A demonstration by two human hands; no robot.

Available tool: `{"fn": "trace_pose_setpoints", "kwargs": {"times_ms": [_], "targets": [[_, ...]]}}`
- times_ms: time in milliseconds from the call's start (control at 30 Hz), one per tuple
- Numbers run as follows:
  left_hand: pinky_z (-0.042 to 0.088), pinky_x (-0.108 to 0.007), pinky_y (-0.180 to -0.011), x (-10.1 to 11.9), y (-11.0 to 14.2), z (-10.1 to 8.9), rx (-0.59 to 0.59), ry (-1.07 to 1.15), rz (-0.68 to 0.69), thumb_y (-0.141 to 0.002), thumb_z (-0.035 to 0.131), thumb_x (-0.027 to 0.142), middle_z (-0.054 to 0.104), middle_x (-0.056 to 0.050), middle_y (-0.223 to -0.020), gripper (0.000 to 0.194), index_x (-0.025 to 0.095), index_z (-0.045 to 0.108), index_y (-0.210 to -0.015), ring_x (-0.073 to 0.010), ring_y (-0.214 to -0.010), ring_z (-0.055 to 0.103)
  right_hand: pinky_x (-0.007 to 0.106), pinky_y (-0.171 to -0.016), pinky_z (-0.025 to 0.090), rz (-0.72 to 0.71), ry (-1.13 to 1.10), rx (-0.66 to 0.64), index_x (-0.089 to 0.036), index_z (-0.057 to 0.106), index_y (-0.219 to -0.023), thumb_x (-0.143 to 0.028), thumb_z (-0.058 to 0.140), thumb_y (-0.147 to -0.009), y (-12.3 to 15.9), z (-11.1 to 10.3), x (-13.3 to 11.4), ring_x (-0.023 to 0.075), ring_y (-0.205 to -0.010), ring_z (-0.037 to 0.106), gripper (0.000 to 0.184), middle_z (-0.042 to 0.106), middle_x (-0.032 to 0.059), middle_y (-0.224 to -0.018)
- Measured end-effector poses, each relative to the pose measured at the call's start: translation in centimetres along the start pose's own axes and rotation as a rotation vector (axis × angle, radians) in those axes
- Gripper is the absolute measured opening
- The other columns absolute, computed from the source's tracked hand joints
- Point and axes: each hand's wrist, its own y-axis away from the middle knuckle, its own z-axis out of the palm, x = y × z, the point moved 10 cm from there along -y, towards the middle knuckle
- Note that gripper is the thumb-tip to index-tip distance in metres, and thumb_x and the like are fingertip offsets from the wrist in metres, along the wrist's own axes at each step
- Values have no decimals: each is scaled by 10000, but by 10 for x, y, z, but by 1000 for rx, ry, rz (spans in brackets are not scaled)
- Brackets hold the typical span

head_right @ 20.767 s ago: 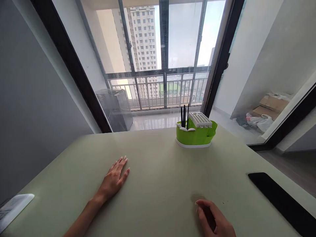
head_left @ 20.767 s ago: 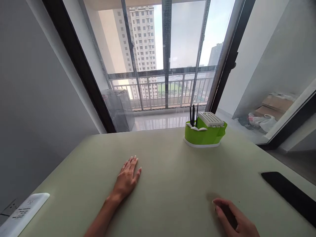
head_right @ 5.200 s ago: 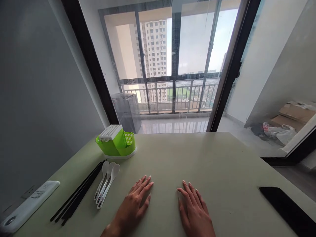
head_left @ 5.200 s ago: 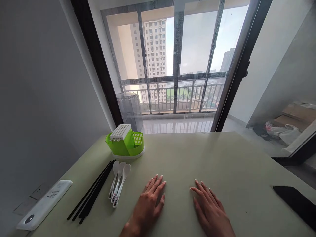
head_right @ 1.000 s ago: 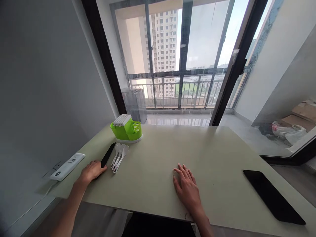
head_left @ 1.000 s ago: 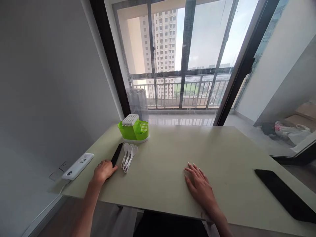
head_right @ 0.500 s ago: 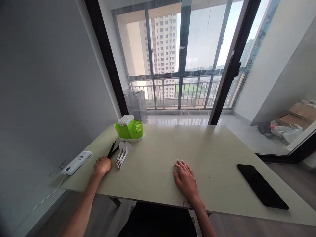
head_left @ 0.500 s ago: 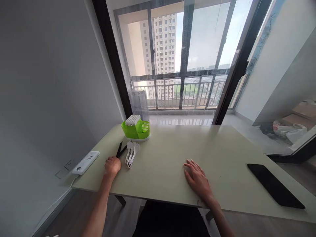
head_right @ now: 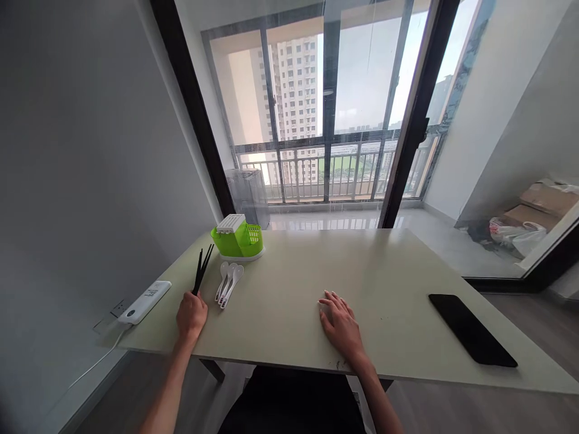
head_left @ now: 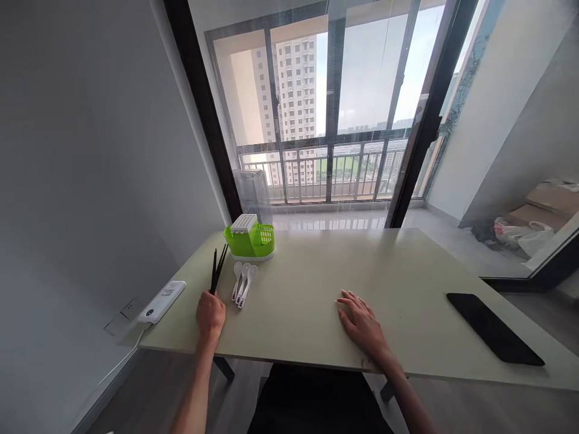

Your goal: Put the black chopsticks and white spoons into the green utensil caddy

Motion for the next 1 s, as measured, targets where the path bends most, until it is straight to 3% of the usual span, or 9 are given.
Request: {"fn": "trace_pose_setpoints", "kwargs": {"times_ms": [100,200,333,433,600,700,833,1000], "targets": [[509,-362,-589,5,6,-4,17,107,-31,-1025,307,301,720,-204,-888,365,59,549,-1152,-321,-770,713,476,-1210,331,-2,-1,0,-239,658,-1235,-330,455,-969,0,-1,0,233,-1467,418,347,545,46,-1525],[491,-327,-562,26,25,-5,-5,221,-2,-1054,281,338,736,-165,-873,348,106,521,-1155,-289,-750,727,464,-1210,334,11,11,0,-235,658,-1238,-334,453,-971,-1,-1,-1,230,-1467,417,351,543,46,-1526],[522,-302,-647,85,68,0,-96,350,126,-1061,309,331,755,-136,-955,289,160,535,-1118,-258,-867,749,456,-1222,312,23,42,3,-233,654,-1251,-314,447,-971,-3,-1,-4,226,-1467,417,358,544,46,-1525],[512,-311,-634,135,97,8,-191,383,217,-1053,357,323,762,-133,-928,280,150,563,-1130,-272,-839,756,455,-1215,317,32,75,4,-224,641,-1280,-306,432,-978,-4,0,-7,228,-1468,416,377,537,58,-1531],[508,-307,-659,197,116,17,-302,373,314,-1043,388,279,749,-176,-1087,312,142,557,-1267,-263,-865,760,466,-1212,304,47,129,-6,-215,606,-1346,-334,398,-1008,-6,9,-15,243,-1487,384,415,513,69,-1552],[518,-316,-674,212,118,20,-332,340,336,-1045,379,267,722,-202,-1146,341,129,541,-1312,-261,-866,758,460,-1227,273,34,146,-32,-201,545,-1433,-365,386,-1024,-7,21,-30,250,-1508,349,468,470,75,-1585],[539,-335,-705,215,129,19,-327,291,354,-1038,354,203,693,-207,-1180,353,107,537,-1324,-269,-922,745,441,-1260,196,-23,147,-77,-201,365,-1579,-418,370,-1041,-7,39,-60,245,-1542,271,580,413,54,-1623],[533,-360,-897,214,146,10,-258,280,383,-993,422,138,667,-174,-1192,343,117,549,-1311,-269,-1112,674,478,-1259,174,-89,155,-119,-268,280,-1619,-391,348,-1051,-8,57,-91,264,-1563,202,585,341,15,-1659]]}}
